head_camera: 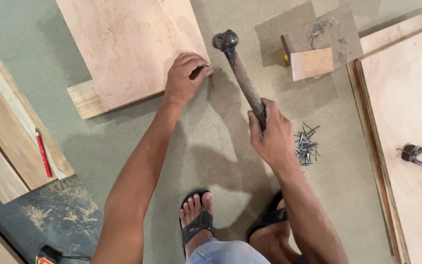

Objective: The person aligns a small wooden plank with a larger board and hammers nails into the plank to join them. The person repeatedly picks up nails and hammers them into the wood while adjusting the pieces.

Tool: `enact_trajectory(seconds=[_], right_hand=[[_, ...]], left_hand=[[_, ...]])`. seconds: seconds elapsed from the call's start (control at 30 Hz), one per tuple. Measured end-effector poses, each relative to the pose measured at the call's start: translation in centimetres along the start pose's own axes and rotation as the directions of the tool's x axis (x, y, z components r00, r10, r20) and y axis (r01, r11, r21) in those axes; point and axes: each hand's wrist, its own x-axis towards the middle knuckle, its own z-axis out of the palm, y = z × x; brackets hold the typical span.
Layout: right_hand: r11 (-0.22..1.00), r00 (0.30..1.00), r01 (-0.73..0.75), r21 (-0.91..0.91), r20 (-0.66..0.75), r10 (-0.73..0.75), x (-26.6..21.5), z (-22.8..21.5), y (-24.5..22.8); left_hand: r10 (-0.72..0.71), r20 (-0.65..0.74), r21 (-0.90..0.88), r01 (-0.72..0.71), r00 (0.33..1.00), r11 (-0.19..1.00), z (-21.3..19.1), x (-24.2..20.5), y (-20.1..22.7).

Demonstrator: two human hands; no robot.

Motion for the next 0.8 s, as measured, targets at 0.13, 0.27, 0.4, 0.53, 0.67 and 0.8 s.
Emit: enact_trajectory(seconds=[0.13, 0.27, 0.4, 0.53, 0.67, 0.8], right_hand=[[0.999, 0.996, -0.024, -0.036, 0.086, 0.027, 0.2, -0.6, -1.3], [0.981, 0.962, -0.058, -0.184, 0.254, 0.104, 1.9, 1.0, -1.2], [0.984, 0.956, -0.175, -0.034, 0.233, 0.178, 1.8, 0.7, -1.0], [0.999, 1.000, -0.009, 0.049, -0.026, 0.010, -0.8, 0.3, -1.0], [0.988, 0.985, -0.146, 0.045, 0.103, 0.141, -0.5, 2.1, 0.1], [0.980, 0.954, -0.104, -0.172, 0.261, 0.147, 2.0, 2.4, 1.2]], left_hand=[[0.000, 0.015, 0.035, -0.001, 1.000, 0.999, 0.5, -0.1, -0.6], [0.025, 0.001, 0.044, -0.025, 1.000, 0.999, 0.7, -0.1, -1.0], [0.063, 0.007, 0.054, -0.063, 0.998, 0.997, 0.5, -0.1, -1.4], [0.105, -0.023, 0.060, -0.103, 0.994, 0.993, 0.7, -0.2, -2.1], [0.131, -0.034, 0.050, -0.129, 0.991, 0.990, 1.0, -0.6, -2.2], [0.146, -0.032, 0.071, -0.144, 0.989, 0.987, 1.5, 0.2, -2.3]])
